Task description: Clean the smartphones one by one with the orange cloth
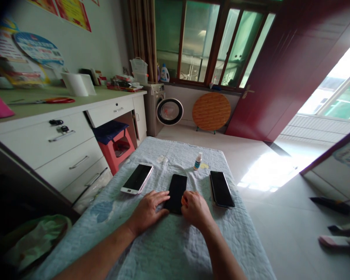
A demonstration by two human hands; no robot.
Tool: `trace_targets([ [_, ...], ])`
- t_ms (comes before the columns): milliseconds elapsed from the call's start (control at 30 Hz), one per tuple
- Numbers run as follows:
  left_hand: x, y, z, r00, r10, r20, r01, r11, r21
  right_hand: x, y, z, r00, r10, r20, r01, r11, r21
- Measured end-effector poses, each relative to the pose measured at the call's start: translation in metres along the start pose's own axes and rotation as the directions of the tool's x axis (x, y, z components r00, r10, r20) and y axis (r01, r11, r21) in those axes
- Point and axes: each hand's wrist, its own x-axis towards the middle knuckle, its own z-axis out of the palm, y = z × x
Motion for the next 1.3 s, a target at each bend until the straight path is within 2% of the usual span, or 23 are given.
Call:
trace_targets([
  [267,-0.001,-0.002,0.003,1.000,0.006,-0.010,-0.006,1.000,0.021,-0.011,-0.005,-0.013,0.976,-0.036,0.216,0.010,0.993,0.119],
  [333,-0.001,-0.003,0.004,1.000,0.011,-0.019,-0.010,1.000,0.024,-0.014,-0.006,-0.016,0.951,-0.045,0.306,-0.006,0.987,0.163],
  [433,0.000,-0.003,0.004,1.000,0.015,-0.024,-0.015,1.000,0.022,-0.016,-0.005,-0.020,0.889,-0.054,0.455,-0.080,0.960,0.270],
  [500,-0.001,-0.002,0.003,1.000,0.012,-0.017,-0.011,1.000,0.022,-0.016,-0.003,-0.023,0.868,-0.049,0.493,-0.150,0.923,0.356],
  [567,-0.001,-0.001,0.002,1.000,0.005,-0.005,-0.005,1.000,0.025,-0.014,-0.001,-0.024,0.891,-0.011,0.454,-0.212,0.874,0.438],
  [633,-0.001,-0.001,0.001,1.000,0.001,0.007,-0.001,1.000,0.026,-0.011,0.001,-0.022,0.933,0.031,0.359,-0.220,0.837,0.501],
  [733,-0.001,-0.002,0.001,1.000,0.010,0.013,-0.010,1.000,0.011,-0.005,0.001,-0.013,0.994,0.052,0.100,-0.094,0.868,0.488],
  [800,0.000,-0.002,0.001,1.000,0.018,0.013,-0.018,1.000,-0.006,-0.003,-0.002,-0.005,0.998,0.009,-0.060,0.016,0.917,0.398],
  [833,0.000,-0.003,0.001,1.000,0.019,0.012,-0.019,1.000,-0.011,-0.002,-0.004,-0.001,0.994,-0.027,-0.102,0.061,0.938,0.342],
  [900,0.000,-0.003,0.001,1.000,0.013,0.011,-0.013,1.000,-0.014,-0.001,-0.007,0.005,0.990,-0.096,-0.108,0.120,0.963,0.241],
  [1000,0.000,-0.002,0.001,1.000,0.005,0.006,-0.005,1.000,-0.006,0.000,-0.008,0.006,0.989,-0.141,-0.043,0.146,0.974,0.174],
  [1167,0.000,0.000,0.001,1.000,0.003,-0.006,-0.003,1.000,0.004,-0.006,-0.005,-0.008,0.979,-0.166,0.120,0.128,0.953,0.276],
  [1233,0.000,0.000,0.001,1.000,0.004,-0.012,-0.004,1.000,0.010,-0.010,-0.004,-0.015,0.959,-0.144,0.244,0.057,0.941,0.333],
  [1300,0.000,-0.001,0.002,1.000,0.009,-0.021,-0.009,1.000,0.012,-0.013,-0.003,-0.021,0.915,-0.091,0.392,-0.067,0.926,0.371],
])
